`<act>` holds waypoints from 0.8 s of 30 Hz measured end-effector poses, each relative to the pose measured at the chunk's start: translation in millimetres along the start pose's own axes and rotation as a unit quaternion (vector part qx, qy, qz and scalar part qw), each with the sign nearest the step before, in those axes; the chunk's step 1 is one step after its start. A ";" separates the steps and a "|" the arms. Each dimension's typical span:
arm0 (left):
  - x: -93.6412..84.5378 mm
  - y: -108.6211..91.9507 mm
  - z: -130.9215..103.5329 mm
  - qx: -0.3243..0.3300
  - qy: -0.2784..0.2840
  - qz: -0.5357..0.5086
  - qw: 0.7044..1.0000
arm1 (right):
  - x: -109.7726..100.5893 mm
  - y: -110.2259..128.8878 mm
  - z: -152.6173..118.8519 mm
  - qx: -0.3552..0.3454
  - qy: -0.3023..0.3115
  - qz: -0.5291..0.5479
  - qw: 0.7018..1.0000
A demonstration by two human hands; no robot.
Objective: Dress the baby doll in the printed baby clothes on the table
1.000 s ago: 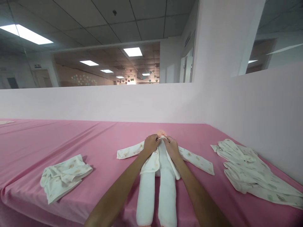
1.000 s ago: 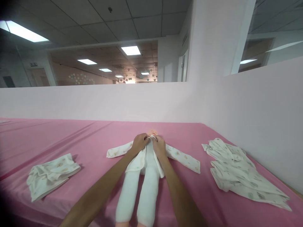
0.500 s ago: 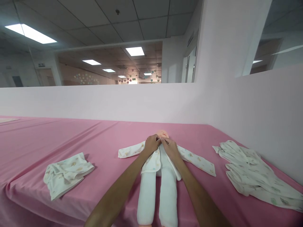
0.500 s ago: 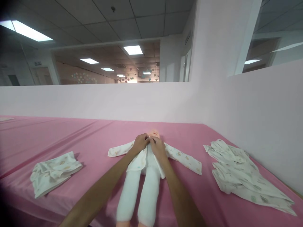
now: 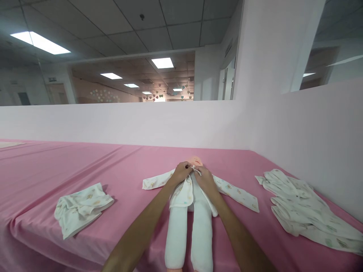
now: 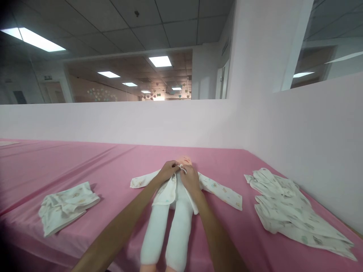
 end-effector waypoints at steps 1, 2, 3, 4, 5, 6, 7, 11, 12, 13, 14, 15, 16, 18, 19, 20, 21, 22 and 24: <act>-1.5 -3.3 -1.0 -0.002 -0.001 -0.004 1.000 | -1.1 0.8 -1.9 -0.005 0.001 -0.026 1.000; -3.0 -6.8 -2.2 -0.005 0.001 -0.003 1.000 | -2.2 1.9 -4.5 -0.009 0.001 -0.053 0.999; -4.7 -10.3 -3.5 -0.007 0.003 0.003 1.000 | -3.1 3.2 -7.5 -0.013 0.000 -0.079 0.997; -6.3 -13.6 -5.0 -0.007 0.005 0.013 1.000 | -3.9 4.8 -11.1 -0.017 -0.003 -0.101 0.995; -7.8 -16.6 -6.9 -0.002 0.009 0.027 1.000 | -4.5 6.6 -15.0 -0.022 -0.005 -0.120 0.993; -9.2 -19.2 -9.3 0.006 0.011 0.042 0.999 | -5.0 8.5 -19.1 -0.027 -0.007 -0.136 0.990; -10.8 -21.4 -12.1 0.016 0.012 0.058 0.998 | -5.6 10.4 -23.2 -0.033 -0.010 -0.149 0.988; -20.5 -27.5 -27.7 0.036 0.022 0.137 0.990 | -11.0 14.2 -37.0 -0.037 -0.030 -0.191 0.980; -23.7 -29.0 -32.2 0.031 0.024 0.157 0.987 | -13.3 13.8 -39.6 -0.029 -0.034 -0.199 0.979; -27.0 -30.8 -36.7 0.023 0.026 0.176 0.984 | -15.9 12.9 -41.9 -0.018 -0.036 -0.201 0.979; -29.9 -32.9 -41.0 0.016 0.027 0.191 0.981 | -18.6 11.8 -43.9 -0.004 -0.035 -0.196 0.980; -32.0 -35.2 -44.9 0.010 0.027 0.203 0.979 | -21.1 10.7 -45.7 0.011 -0.031 -0.181 0.983; -33.2 -37.4 -48.2 0.004 0.027 0.214 0.977 | -23.3 9.7 -47.2 0.026 -0.024 -0.156 0.987; -32.4 -41.0 -52.7 -0.005 0.023 0.234 0.972 | -26.3 9.5 -49.1 0.044 -0.006 -0.088 0.995; -30.6 -42.0 -53.8 -0.013 0.021 0.249 0.968 | -27.0 10.2 -49.4 0.048 0.002 -0.054 0.997; -28.2 -42.2 -54.3 -0.022 0.020 0.267 0.963 | -27.2 11.3 -49.3 0.052 0.007 -0.024 0.998; -25.5 -41.7 -54.2 -0.030 0.018 0.286 0.957 | -26.9 12.5 -48.7 0.055 0.008 0.000 0.998; -22.8 -40.6 -53.7 -0.037 0.018 0.304 0.952 | -26.3 13.7 -47.7 0.059 0.005 0.019 0.998; -17.7 -37.5 -52.4 -0.041 0.020 0.326 0.944 | -24.6 15.3 -44.8 0.072 -0.008 0.052 0.996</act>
Point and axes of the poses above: each hand's wrist, its own z-axis towards the middle knuckle, its own x-axis out of the palm, y = z × x, the point moved 1 cm from there along z, towards the middle knuckle, and after that the axes turned 5 degrees about x, right-handed, at the moved point
